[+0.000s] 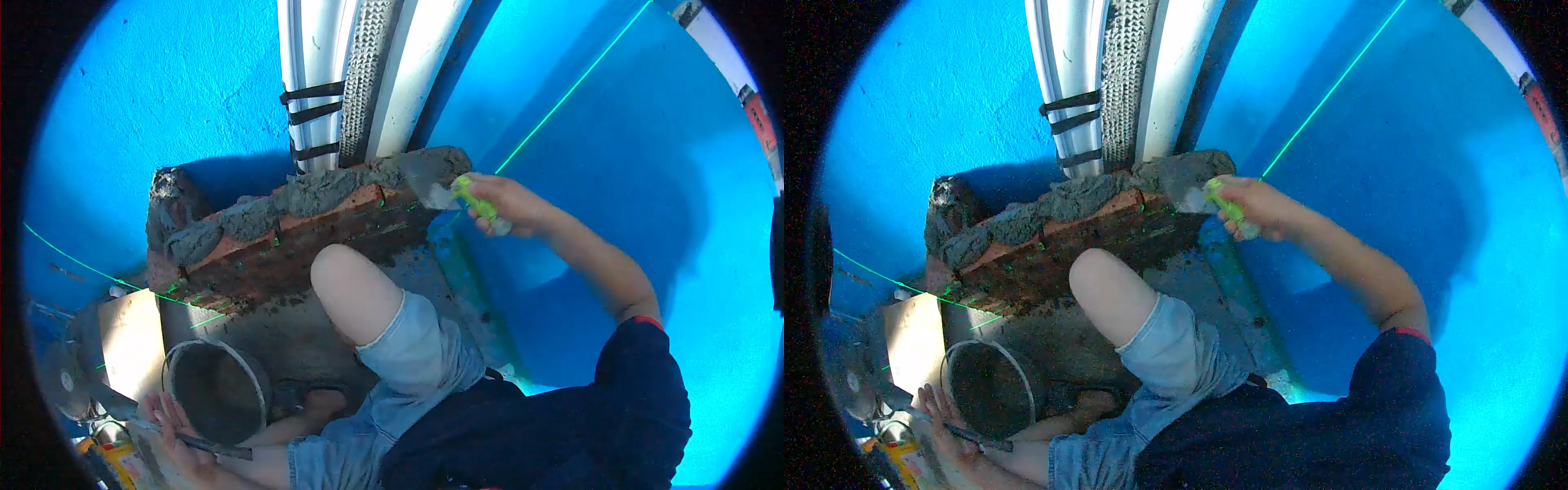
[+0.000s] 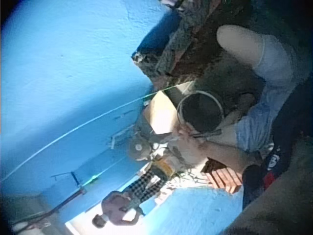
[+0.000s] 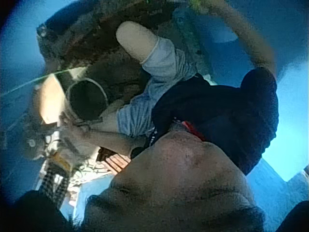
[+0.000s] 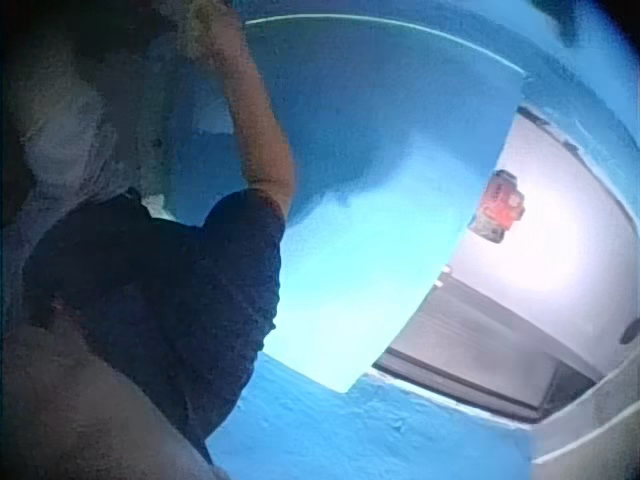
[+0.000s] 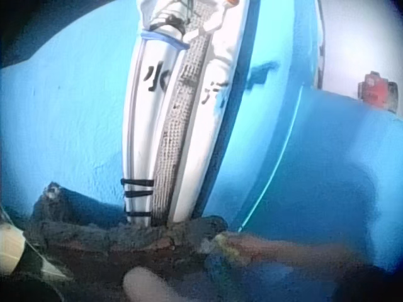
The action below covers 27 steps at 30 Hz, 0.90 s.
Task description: The person builds a small brick structure by applying mortar to bricks with a trowel and positioning them onto the wall, while also mixing mortar in a bucket.
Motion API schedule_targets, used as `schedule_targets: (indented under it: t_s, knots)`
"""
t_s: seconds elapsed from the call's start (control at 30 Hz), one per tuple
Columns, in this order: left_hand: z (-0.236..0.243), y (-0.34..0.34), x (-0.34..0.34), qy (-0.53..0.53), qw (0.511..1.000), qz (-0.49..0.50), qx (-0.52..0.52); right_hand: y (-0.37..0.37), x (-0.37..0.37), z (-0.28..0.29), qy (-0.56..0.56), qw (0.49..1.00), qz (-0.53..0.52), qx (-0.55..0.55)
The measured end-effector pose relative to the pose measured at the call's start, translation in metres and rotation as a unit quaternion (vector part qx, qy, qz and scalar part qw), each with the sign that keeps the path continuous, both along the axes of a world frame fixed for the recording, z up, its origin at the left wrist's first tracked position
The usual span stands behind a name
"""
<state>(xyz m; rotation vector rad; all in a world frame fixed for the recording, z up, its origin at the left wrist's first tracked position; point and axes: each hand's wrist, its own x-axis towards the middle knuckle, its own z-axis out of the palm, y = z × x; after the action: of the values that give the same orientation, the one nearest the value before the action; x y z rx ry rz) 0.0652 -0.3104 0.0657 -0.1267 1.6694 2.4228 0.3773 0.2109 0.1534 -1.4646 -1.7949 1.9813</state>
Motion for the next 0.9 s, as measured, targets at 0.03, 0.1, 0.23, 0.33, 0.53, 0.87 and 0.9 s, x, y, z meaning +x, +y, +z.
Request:
schedule_targets:
  t_s: [0.03, 0.1, 0.23, 0.33, 0.53, 0.87, 0.9]
  knots:
    - [-0.002, 0.002, -0.001, -0.007, 1.000, 0.005, 0.014, -0.007, -0.009, 0.000, 0.002, 1.000, -0.004, -0.002]
    - [-0.006, 0.002, -0.005, -0.013, 0.999, -0.012, 0.030, -0.016, -0.019, 0.001, 0.008, 0.996, 0.085, -0.001]
    - [-0.009, -0.005, -0.007, 0.006, 1.000, -0.029, -0.010, -0.012, -0.020, 0.006, -0.064, 0.974, 0.192, 0.103]
    - [-0.011, -0.011, -0.004, 0.001, 1.000, -0.003, -0.002, 0.008, -0.003, 0.008, -0.264, 0.878, 0.237, 0.321]
    - [-0.018, -0.020, 0.000, -0.002, 1.000, 0.020, 0.001, 0.050, 0.040, 0.007, -0.185, 0.949, 0.119, 0.225]
    - [-0.017, -0.021, -0.005, 0.010, 1.000, -0.004, -0.002, -0.045, -0.062, -0.002, 0.040, 0.995, 0.091, -0.019]
    - [-0.024, -0.021, -0.008, 0.015, 0.999, -0.016, 0.033, -0.046, -0.070, 0.000, 0.048, 0.991, 0.123, -0.028]
